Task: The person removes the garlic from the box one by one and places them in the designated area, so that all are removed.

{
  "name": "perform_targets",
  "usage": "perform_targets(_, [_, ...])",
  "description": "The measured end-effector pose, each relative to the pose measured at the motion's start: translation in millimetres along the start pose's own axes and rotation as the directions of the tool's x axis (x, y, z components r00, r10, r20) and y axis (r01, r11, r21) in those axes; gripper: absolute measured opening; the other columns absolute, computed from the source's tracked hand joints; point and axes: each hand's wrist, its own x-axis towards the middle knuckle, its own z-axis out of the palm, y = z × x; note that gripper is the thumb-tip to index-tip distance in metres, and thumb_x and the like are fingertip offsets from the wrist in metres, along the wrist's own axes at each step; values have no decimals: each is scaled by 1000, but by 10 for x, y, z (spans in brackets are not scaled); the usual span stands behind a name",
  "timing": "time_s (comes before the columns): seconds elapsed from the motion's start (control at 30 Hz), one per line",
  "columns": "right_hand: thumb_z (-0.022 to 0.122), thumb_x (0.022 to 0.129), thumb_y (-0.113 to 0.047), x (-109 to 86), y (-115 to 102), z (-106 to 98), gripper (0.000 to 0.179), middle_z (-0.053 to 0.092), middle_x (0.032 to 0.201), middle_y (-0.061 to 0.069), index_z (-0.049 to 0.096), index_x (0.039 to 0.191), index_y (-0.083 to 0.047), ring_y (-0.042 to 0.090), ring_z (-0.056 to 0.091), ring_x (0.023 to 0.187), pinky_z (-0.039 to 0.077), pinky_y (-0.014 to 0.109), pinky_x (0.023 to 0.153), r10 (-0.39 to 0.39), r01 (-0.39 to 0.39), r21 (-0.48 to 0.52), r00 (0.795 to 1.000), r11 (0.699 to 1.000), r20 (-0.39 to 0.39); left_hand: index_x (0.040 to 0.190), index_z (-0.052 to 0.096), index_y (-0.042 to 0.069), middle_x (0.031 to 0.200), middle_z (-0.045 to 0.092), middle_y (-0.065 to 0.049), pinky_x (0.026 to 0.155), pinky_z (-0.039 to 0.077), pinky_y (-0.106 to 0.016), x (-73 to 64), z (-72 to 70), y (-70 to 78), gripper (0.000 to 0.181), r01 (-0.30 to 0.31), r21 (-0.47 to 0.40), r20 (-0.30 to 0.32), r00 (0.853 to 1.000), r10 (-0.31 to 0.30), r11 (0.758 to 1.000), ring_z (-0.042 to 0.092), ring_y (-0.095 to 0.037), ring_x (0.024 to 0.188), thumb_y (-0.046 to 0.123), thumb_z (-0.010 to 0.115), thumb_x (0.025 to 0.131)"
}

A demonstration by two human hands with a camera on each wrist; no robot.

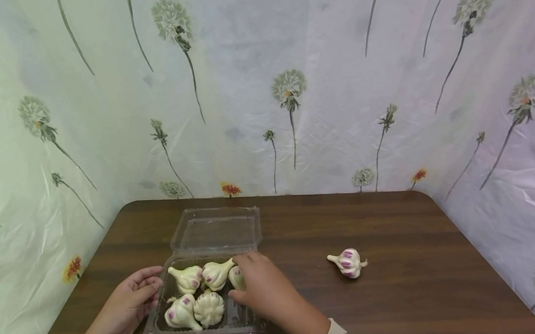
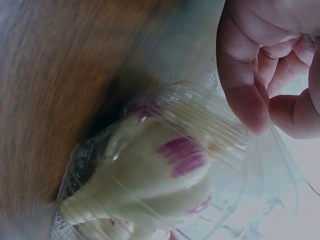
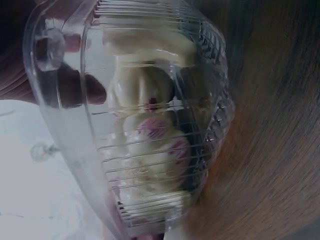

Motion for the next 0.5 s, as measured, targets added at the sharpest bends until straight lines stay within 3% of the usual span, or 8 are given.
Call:
perform_targets(0.17, [85, 89, -34, -21, 19, 29, 66, 62, 140, 12, 60, 143, -7, 36, 60, 128, 53, 52, 104, -1, 1, -63, 1000, 998, -3, 153, 37, -3, 107, 60, 1, 71, 56, -21, -1, 2, -15, 51, 7, -4, 3, 1000, -7, 1000, 57, -9, 84, 3, 54, 105])
perform_targets(0.5, [89, 84, -24, -21, 46, 38, 53, 67, 124, 6, 68, 130, -8, 26, 64, 115, 58, 41, 94, -78, 69, -160, 996, 985, -53, 153, 39, -1, 107, 61, 1, 74, 57, -21, 4, 4, -4, 48, 13, -1, -6, 1000, -13, 1000, 58, -10, 86, 5, 54, 107])
